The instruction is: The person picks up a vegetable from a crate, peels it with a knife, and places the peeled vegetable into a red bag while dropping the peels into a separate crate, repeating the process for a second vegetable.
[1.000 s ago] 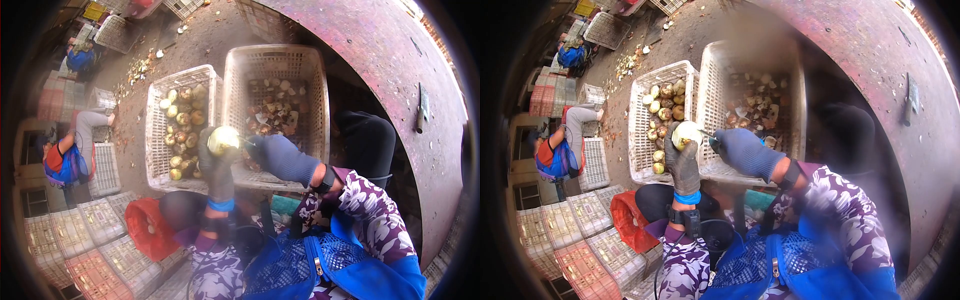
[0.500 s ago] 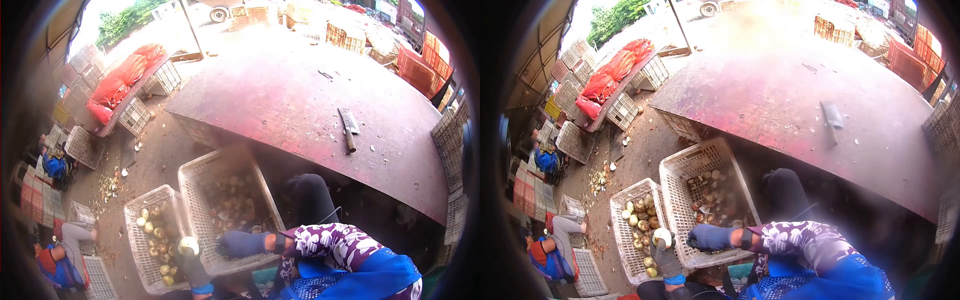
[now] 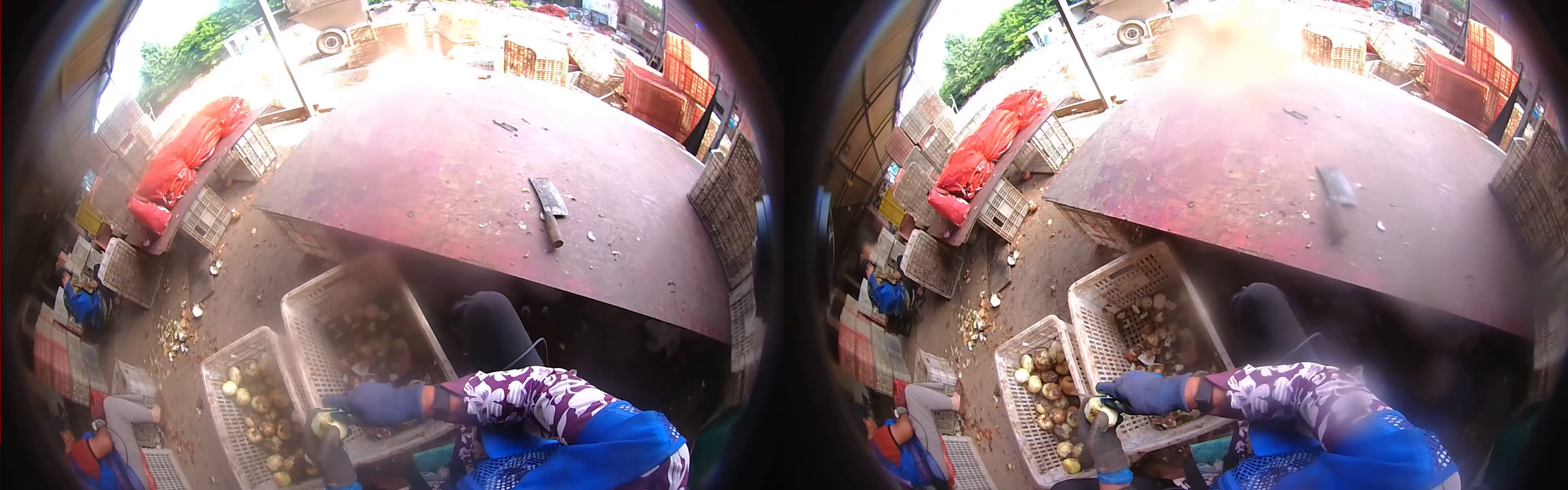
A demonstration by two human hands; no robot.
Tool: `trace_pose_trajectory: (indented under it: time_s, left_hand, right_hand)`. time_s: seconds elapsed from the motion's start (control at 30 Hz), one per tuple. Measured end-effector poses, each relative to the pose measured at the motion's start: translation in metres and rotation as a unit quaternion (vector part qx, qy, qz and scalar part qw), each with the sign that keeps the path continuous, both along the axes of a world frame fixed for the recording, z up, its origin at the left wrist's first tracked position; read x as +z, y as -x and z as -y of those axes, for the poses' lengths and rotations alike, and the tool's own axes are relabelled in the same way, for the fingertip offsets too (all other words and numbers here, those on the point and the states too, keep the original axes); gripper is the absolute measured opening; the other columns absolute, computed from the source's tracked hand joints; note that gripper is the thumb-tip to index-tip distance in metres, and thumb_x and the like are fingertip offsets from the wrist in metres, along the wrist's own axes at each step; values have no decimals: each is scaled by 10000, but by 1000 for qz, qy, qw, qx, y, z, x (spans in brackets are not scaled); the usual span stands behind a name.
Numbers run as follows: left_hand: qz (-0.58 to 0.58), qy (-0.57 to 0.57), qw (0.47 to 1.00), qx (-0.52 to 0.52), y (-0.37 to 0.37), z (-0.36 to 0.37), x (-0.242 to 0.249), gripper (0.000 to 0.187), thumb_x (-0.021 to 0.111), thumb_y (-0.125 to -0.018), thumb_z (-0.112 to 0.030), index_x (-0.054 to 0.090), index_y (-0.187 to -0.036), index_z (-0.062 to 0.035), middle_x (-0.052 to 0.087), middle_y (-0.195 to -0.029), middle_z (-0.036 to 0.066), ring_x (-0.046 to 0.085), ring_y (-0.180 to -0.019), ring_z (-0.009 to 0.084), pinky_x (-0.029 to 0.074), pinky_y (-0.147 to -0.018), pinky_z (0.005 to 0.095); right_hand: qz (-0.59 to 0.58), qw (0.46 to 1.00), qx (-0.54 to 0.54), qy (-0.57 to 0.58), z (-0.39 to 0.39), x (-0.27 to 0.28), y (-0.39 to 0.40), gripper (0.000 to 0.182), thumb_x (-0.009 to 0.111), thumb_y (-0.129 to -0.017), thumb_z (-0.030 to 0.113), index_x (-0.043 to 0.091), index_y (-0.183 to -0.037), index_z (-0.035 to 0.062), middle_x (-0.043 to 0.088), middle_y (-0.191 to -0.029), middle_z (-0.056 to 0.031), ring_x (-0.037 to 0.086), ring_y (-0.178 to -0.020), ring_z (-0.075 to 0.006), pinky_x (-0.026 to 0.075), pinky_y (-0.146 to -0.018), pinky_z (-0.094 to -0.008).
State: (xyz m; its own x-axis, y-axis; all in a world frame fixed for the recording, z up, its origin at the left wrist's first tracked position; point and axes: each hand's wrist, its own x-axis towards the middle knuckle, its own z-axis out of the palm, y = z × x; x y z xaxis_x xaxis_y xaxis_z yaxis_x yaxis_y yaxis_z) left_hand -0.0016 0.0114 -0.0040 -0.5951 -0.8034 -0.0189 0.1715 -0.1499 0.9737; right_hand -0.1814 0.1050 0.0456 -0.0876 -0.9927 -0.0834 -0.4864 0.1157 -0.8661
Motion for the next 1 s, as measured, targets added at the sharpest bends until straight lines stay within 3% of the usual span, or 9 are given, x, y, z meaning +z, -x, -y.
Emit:
trace_pose_trajectory:
  time_s: [0.13,0.23,0.37,0.47,0.67,0.77,0.83,0.93,1.0]
  left_hand:
    - [13,9,999,35,2,-10,0,552,660,-715,-125,545,-1219,69,595,-1092,131,600,-958,222,511,-829,328]
    - [41,42,998,16,-2,-13,8,562,672,-726,-154,544,-1229,62,597,-1104,128,602,-982,222,512,-854,334]
    - [45,45,997,-35,-10,-9,6,603,729,-775,-255,531,-1261,41,594,-1137,118,600,-1019,218,515,-884,338]
    - [29,20,999,-21,-7,-10,10,574,678,-752,-160,522,-1266,41,574,-1153,131,594,-1028,231,539,-800,325]
    - [23,-57,998,32,-7,-6,2,457,606,-941,-197,469,-1359,-74,541,-1242,121,577,-1084,260,578,-764,363]
    - [-32,-111,993,14,-3,-3,-4,452,600,-950,-220,473,-1355,-64,551,-1256,131,572,-1108,273,546,-850,395]
    - [-83,-197,977,-9,-4,1,-13,486,621,-947,-305,484,-1347,-66,567,-1278,142,558,-1157,297,487,-978,446]
    - [-43,-139,989,-18,-12,10,-41,481,613,-949,-314,488,-1340,-64,566,-1270,151,550,-1156,315,450,-1018,460]
    - [-46,-156,987,-8,-14,13,-45,477,627,-938,-295,492,-1330,-59,568,-1251,144,562,-1129,301,462,-1000,449]
  right_hand:
    - [15,997,-12,79,-4,-9,1,282,582,-877,191,555,-1139,90,665,-883,-203,638,-827,-412,508,-733,-476]
    - [121,986,-27,110,-4,-12,1,186,588,-873,164,583,-1031,65,655,-839,-179,624,-766,-363,505,-717,-438]
    - [197,977,-33,81,-4,-14,-2,148,589,-880,173,595,-957,46,640,-817,-167,581,-715,-319,495,-709,-392]
    - [225,973,-37,46,-10,3,-1,157,596,-882,183,595,-959,46,637,-824,-173,576,-711,-320,493,-701,-387]
    - [42,981,-104,159,0,-23,-14,200,598,-889,223,563,-1003,63,635,-838,-196,618,-771,-399,499,-679,-450]
    - [-47,986,-91,131,4,-26,-15,216,599,-880,222,530,-1015,69,621,-813,-204,620,-764,-416,491,-652,-481]
    - [-101,986,-73,111,8,-31,-19,220,601,-871,213,511,-1010,67,611,-787,-203,620,-731,-411,482,-632,-491]
    - [-112,961,-80,239,4,-41,-26,233,610,-860,210,494,-993,58,604,-747,-197,617,-702,-406,476,-614,-498]
    - [-90,982,-62,156,3,-32,-23,265,615,-853,207,501,-1035,51,617,-748,-204,626,-715,-409,484,-630,-492]
